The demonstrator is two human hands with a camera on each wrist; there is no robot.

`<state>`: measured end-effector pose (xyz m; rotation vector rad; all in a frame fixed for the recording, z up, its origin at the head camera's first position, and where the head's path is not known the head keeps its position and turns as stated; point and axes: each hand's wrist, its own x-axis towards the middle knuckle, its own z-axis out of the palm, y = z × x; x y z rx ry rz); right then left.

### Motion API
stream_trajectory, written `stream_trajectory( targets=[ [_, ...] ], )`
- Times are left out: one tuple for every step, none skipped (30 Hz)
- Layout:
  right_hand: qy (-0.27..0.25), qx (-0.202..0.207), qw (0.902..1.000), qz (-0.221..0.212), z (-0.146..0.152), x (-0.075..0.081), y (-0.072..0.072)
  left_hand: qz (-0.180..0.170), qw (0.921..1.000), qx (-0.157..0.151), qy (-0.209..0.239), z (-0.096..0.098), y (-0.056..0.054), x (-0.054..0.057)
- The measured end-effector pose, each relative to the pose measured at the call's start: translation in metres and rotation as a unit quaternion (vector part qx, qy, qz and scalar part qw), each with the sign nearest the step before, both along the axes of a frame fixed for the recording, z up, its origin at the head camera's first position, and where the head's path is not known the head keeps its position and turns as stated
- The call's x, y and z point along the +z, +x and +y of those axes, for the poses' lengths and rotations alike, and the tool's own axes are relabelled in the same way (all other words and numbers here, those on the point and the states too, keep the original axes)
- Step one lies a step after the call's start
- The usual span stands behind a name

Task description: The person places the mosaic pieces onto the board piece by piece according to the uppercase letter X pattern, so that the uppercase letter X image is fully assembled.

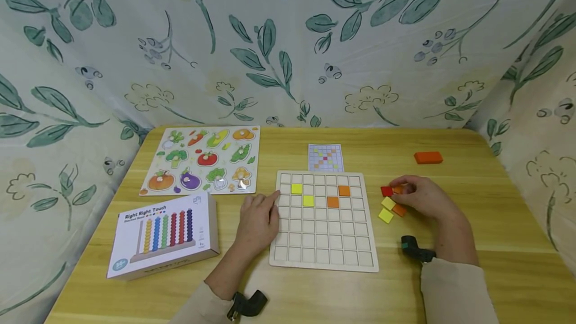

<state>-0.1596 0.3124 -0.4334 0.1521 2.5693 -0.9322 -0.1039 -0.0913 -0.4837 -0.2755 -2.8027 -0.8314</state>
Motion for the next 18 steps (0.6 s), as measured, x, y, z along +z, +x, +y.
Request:
stream_trajectory(
  targets=[
    [0.002,-0.002,1.0,-0.001,0.0,-0.0001,0.0,0.0,1.0,0.0,0.001,0.0,0.0,0.0],
    [0.005,-0.003,1.0,-0.001,-0.0004,-0.0002,-0.0001,0.0,1.0,0.001,0.001,0.0,0.0,0.0],
    [0.006,-0.005,1.0,-0.002,-0.0008,-0.0003,-0.0002,-0.001,1.0,0.001,0.001,0.0,0.0002,0.0003],
    [0.008,-0.006,1.0,-0.002,-0.001,-0.0005,-0.0005,-0.002,1.0,0.002,0.001,0.0001,0.0002,0.0005],
    [0.009,-0.005,0.9999,-0.003,-0.0011,-0.0005,-0.0006,-0.002,1.0,0.002,0.001,0.0001,0.0003,0.0007],
    [0.012,-0.005,0.9999,-0.003,-0.0013,-0.0004,-0.0007,-0.003,1.0,0.003,0.001,0.0001,0.0003,0.0009],
    [0.013,-0.005,0.9999,-0.004,-0.0015,-0.0003,-0.0008,-0.004,1.0,0.003,0.001,0.0002,0.0003,0.0013],
    [0.013,-0.004,0.9999,-0.005,-0.0014,0.0,-0.0008,-0.004,1.0,0.003,0.001,0.0001,0.0003,0.0015],
    [0.013,-0.004,0.9999,-0.006,-0.0013,0.0003,-0.0007,-0.005,1.0,0.003,0.002,0.0001,0.0002,0.0016],
    [0.014,-0.002,0.9999,-0.007,-0.0012,0.0007,-0.0007,-0.005,1.0,0.002,0.002,0.0,0.0001,0.0015],
    [0.015,0.0,0.9999,-0.006,-0.0012,0.0011,-0.0006,-0.004,1.0,0.001,0.002,0.0,0.0001,0.0015],
    [0.014,0.0,0.9999,-0.006,-0.0016,0.0019,-0.0002,-0.003,1.0,0.001,0.002,-0.0001,0.0,0.0014],
    [0.016,0.002,0.9999,-0.005,-0.0021,0.0025,0.0,0.0,1.0,0.0,0.002,-0.0001,0.0,0.0014],
    [0.017,0.003,0.9998,-0.003,-0.0028,0.0034,0.0004,0.003,1.0,-0.001,0.001,-0.0001,0.0,0.0013],
    [0.02,0.007,0.9998,0.0,-0.0036,0.0043,0.0008,0.005,1.0,-0.001,0.002,-0.0001,0.0001,0.0013],
    [0.022,0.01,0.9997,0.002,-0.0048,0.0054,0.0011,0.006,1.0,-0.002,0.003,-0.0002,0.0002,0.0014],
    [0.024,0.015,0.9996,0.006,-0.0063,0.0066,0.0015,0.006,1.0,-0.002,0.003,-0.0002,0.0002,0.0015],
    [0.026,0.019,0.9995,0.009,-0.0081,0.008,0.002,0.007,1.0,-0.002,0.003,-0.0002,0.0002,0.0015]
  ],
)
